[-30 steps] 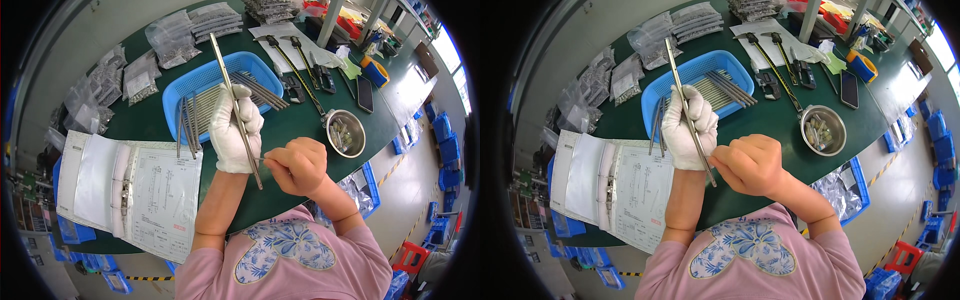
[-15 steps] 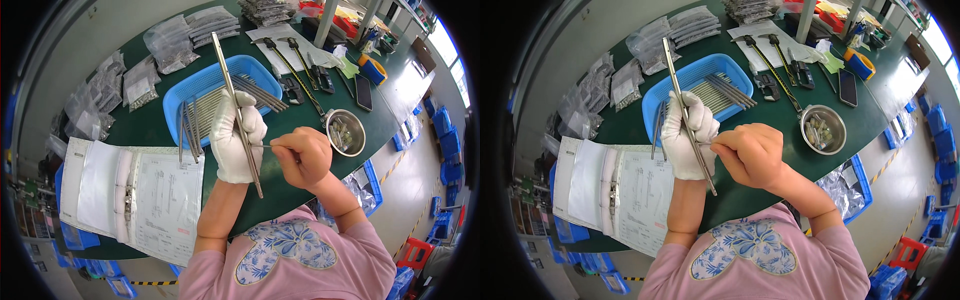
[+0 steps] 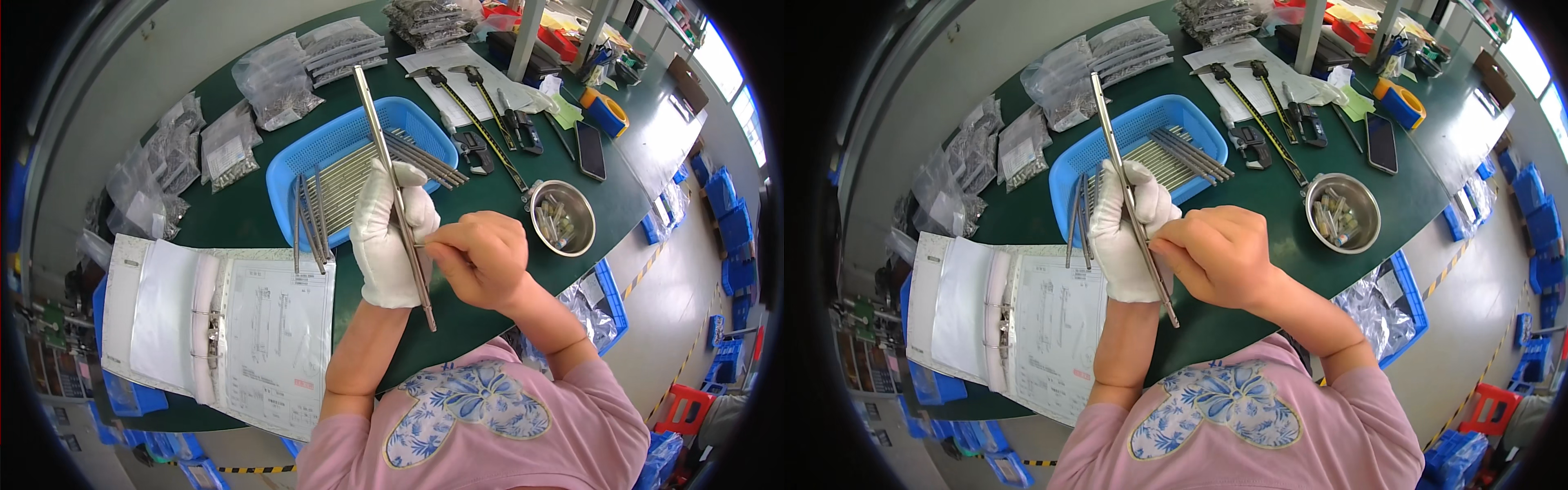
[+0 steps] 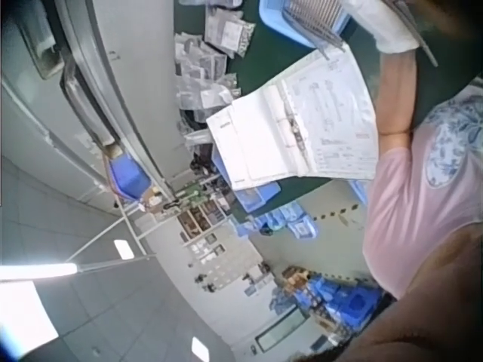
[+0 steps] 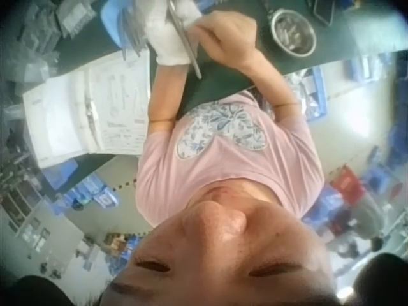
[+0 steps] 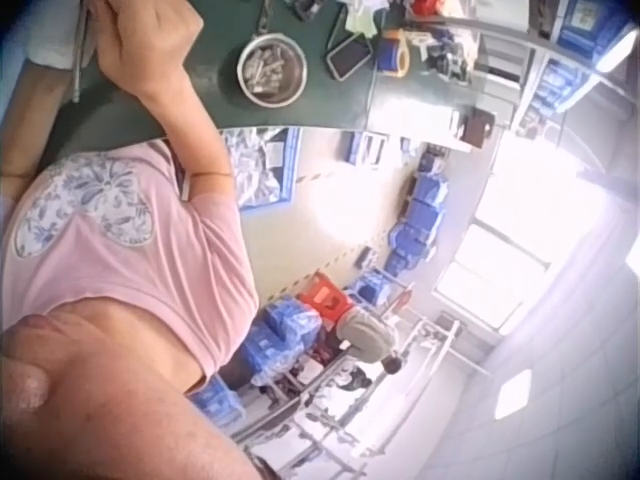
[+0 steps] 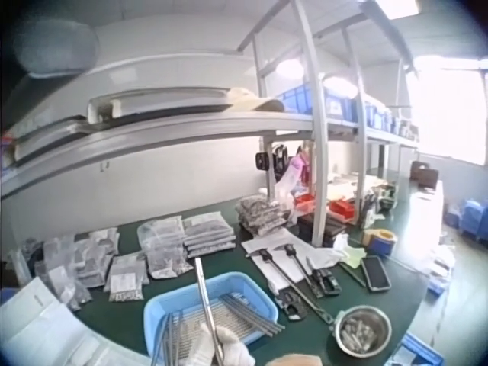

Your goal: The worker is assembling hardware by inserting small pins into metal tubes at a manufacturing workstation.

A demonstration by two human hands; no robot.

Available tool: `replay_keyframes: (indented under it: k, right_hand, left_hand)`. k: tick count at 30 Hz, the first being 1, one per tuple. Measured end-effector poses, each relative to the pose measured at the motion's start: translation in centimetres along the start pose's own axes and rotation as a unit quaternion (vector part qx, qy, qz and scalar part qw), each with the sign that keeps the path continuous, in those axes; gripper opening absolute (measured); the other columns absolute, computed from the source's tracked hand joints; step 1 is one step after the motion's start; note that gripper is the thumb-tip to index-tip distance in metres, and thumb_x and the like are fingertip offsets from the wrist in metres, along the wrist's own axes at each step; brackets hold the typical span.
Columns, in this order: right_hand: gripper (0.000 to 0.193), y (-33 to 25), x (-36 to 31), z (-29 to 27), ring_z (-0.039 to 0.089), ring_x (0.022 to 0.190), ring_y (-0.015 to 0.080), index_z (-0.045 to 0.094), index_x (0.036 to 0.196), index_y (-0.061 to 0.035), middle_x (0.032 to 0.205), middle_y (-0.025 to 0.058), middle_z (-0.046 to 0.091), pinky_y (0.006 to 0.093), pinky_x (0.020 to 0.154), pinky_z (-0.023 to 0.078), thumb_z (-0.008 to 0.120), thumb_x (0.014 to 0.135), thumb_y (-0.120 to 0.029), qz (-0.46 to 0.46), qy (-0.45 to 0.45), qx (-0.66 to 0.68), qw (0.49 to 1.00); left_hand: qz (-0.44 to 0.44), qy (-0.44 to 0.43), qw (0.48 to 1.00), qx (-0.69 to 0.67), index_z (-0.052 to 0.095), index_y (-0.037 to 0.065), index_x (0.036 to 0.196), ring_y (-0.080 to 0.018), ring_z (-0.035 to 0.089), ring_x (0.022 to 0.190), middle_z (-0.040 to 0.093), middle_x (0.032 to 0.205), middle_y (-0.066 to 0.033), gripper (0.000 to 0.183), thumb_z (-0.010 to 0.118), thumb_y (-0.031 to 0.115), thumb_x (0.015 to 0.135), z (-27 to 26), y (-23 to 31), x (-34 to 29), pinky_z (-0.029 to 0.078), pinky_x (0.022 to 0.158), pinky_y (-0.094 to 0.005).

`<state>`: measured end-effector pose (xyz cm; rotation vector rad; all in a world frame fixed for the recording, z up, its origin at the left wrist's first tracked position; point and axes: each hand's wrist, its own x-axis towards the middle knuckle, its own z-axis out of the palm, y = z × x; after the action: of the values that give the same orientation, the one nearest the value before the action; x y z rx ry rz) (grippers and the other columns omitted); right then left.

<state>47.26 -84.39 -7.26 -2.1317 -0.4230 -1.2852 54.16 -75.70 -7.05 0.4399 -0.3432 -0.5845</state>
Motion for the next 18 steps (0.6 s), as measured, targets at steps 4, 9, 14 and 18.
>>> replay_keyframes:
  k: [4, 9, 14, 18]
  right_hand:
    - [0.014, -0.6, 0.8, -0.8, 0.046, 0.04, 0.0163, 0.055, 0.07, -0.0042, 0.055, 0.0032, 0.051, 0.0251, 0.037, 0.034, 0.065, 0.061, -0.001, -0.019, 0.013, -0.007, 1.0]
    - [0.013, -0.4, 1.3, -1.7, 0.046, 0.04, 0.0153, 0.054, 0.071, -0.0032, 0.056, 0.0037, 0.053, 0.0241, 0.038, 0.035, 0.063, 0.063, 0.002, 0.008, 0.096, 0.001, 0.995]
    - [0.012, 0.4, 2.4, -1.0, 0.048, 0.041, 0.0167, 0.054, 0.073, -0.0023, 0.057, 0.005, 0.054, 0.024, 0.039, 0.037, 0.064, 0.067, 0.002, -0.003, 0.089, -0.02, 0.996]
    - [0.013, 0.5, 2.2, -0.9, 0.048, 0.041, 0.0168, 0.054, 0.073, -0.0026, 0.055, 0.0049, 0.053, 0.0249, 0.039, 0.037, 0.064, 0.066, 0.001, -0.01, 0.09, -0.019, 0.996]
  left_hand:
    - [-0.001, -0.009, 1.0, -0.006, 0.053, 0.003, 0.086, -0.0057, 0.027, 0.042, 0.032, 0.052, 0.0028, 0.036, 0.03, 0.028, 0.094, 0.5, 0.2, -0.3, 0.022, 0.039, -0.0199]
    - [-0.017, -0.019, 1.0, -0.005, 0.053, 0.001, 0.088, -0.005, 0.026, 0.041, 0.029, 0.051, 0.0038, 0.038, 0.028, 0.029, 0.094, 0.7, 0.3, -0.3, 0.022, 0.039, -0.0204]
    - [-0.021, -0.013, 0.999, 0.047, 0.053, -0.002, 0.094, -0.005, 0.025, 0.04, 0.028, 0.049, 0.0043, 0.041, 0.028, 0.03, 0.094, 1.4, 0.1, -1.2, 0.021, 0.039, -0.0205]
    - [-0.013, -0.027, 0.998, 0.051, 0.054, -0.002, 0.094, -0.0048, 0.025, 0.04, 0.028, 0.049, 0.0042, 0.041, 0.029, 0.03, 0.094, 1.5, -0.1, -1.3, 0.021, 0.039, -0.0203]
